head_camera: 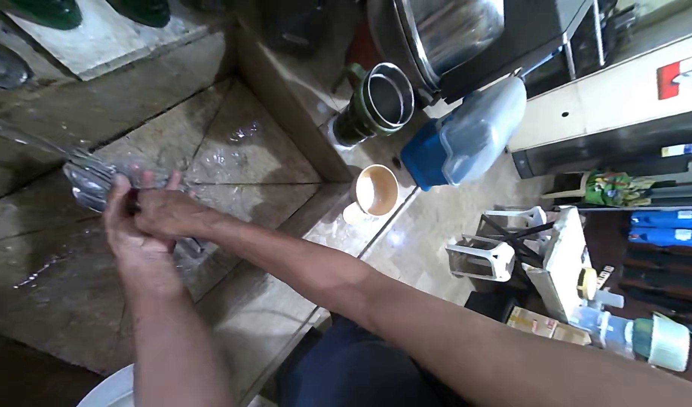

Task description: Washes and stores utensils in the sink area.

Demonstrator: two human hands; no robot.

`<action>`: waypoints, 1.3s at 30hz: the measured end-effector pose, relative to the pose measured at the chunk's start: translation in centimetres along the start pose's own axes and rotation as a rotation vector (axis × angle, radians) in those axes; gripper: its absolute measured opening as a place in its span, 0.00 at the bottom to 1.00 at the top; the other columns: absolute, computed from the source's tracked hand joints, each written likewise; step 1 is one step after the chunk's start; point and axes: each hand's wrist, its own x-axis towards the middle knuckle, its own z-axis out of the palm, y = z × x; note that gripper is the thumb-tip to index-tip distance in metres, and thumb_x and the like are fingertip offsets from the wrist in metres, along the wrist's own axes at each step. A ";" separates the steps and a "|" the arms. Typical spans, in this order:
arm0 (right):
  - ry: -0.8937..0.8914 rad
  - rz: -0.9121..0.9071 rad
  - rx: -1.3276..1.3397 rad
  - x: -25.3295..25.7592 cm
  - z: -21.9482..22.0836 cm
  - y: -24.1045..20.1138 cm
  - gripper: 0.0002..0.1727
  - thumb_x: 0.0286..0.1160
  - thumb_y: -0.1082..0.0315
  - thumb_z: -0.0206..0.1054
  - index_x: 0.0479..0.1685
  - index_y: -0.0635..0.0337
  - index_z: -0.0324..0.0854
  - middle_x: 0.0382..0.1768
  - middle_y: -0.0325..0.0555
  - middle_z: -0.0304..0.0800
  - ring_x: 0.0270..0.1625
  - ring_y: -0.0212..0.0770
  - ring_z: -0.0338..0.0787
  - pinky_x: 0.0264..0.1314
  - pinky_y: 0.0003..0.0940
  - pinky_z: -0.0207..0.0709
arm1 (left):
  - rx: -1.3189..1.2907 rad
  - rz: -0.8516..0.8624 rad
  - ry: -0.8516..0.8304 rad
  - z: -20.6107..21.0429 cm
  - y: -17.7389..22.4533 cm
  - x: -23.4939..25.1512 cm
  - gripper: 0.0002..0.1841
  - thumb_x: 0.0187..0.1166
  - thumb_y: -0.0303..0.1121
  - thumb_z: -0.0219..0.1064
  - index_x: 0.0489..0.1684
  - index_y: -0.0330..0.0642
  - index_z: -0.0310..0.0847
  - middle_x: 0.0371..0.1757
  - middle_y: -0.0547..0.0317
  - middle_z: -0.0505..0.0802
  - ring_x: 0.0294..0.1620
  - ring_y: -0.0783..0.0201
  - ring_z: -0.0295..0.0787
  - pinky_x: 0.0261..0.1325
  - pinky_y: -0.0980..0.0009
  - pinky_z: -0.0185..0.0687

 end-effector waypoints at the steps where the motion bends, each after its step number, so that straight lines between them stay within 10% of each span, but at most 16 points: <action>1: -0.001 -0.018 -0.027 -0.6 -0.1 0.0 0.15 0.80 0.67 0.66 0.57 0.69 0.86 0.53 0.61 0.91 0.61 0.55 0.89 0.64 0.59 0.79 | -0.052 0.038 0.004 0.4 0.0 0.8 0.13 0.91 0.36 0.44 0.59 0.53 0.75 0.49 0.66 0.89 0.62 0.61 0.89 0.68 0.55 0.85; 4: 0.100 -0.138 -0.082 -4.6 0.3 0.9 0.18 0.79 0.64 0.70 0.63 0.64 0.84 0.54 0.57 0.92 0.58 0.54 0.91 0.59 0.57 0.85 | -0.144 0.205 -0.323 -3.4 -1.2 4.4 0.15 0.86 0.33 0.44 0.49 0.52 0.80 0.37 0.67 0.92 0.48 0.67 0.92 0.66 0.61 0.86; 10: 0.488 -0.313 -0.497 -17.8 -1.1 6.8 0.22 0.76 0.59 0.73 0.67 0.55 0.86 0.64 0.47 0.89 0.65 0.48 0.87 0.66 0.50 0.80 | -0.035 0.120 -0.123 -0.8 0.9 3.7 0.11 0.85 0.29 0.48 0.40 0.51 0.76 0.33 0.66 0.87 0.28 0.72 0.85 0.37 0.77 0.86; 13: 0.681 -0.203 -0.451 -22.4 -2.4 12.3 0.23 0.74 0.67 0.73 0.69 0.57 0.85 0.66 0.52 0.87 0.66 0.51 0.88 0.65 0.49 0.84 | -0.070 0.037 -0.249 0.3 1.5 4.0 0.09 0.86 0.27 0.47 0.47 0.48 0.74 0.37 0.65 0.86 0.18 0.78 0.73 0.20 0.86 0.73; 19: 0.972 0.204 -0.434 -25.6 -4.3 20.7 0.33 0.73 0.72 0.71 0.82 0.58 0.73 0.81 0.55 0.74 0.64 0.58 0.89 0.55 0.58 0.88 | -0.042 -0.070 -0.232 2.1 2.1 3.6 0.09 0.91 0.39 0.54 0.38 0.55 0.74 0.24 0.73 0.80 0.13 0.81 0.69 0.17 0.88 0.69; 28: 1.023 0.208 -0.379 -25.1 -4.7 24.4 0.08 0.80 0.71 0.66 0.50 0.60 0.89 0.44 0.55 0.93 0.43 0.54 0.94 0.46 0.57 0.87 | 0.013 -0.083 -0.207 1.0 2.2 3.2 0.06 0.89 0.39 0.56 0.41 0.56 0.74 0.26 0.73 0.80 0.14 0.80 0.69 0.17 0.87 0.70; 39: 1.180 0.246 -0.411 -21.2 -15.3 27.5 0.12 0.83 0.65 0.62 0.49 0.60 0.90 0.41 0.55 0.95 0.45 0.55 0.95 0.51 0.59 0.86 | 0.084 -0.105 -0.198 0.1 1.5 2.8 0.04 0.88 0.41 0.58 0.43 0.58 0.75 0.24 0.75 0.79 0.14 0.81 0.68 0.17 0.87 0.68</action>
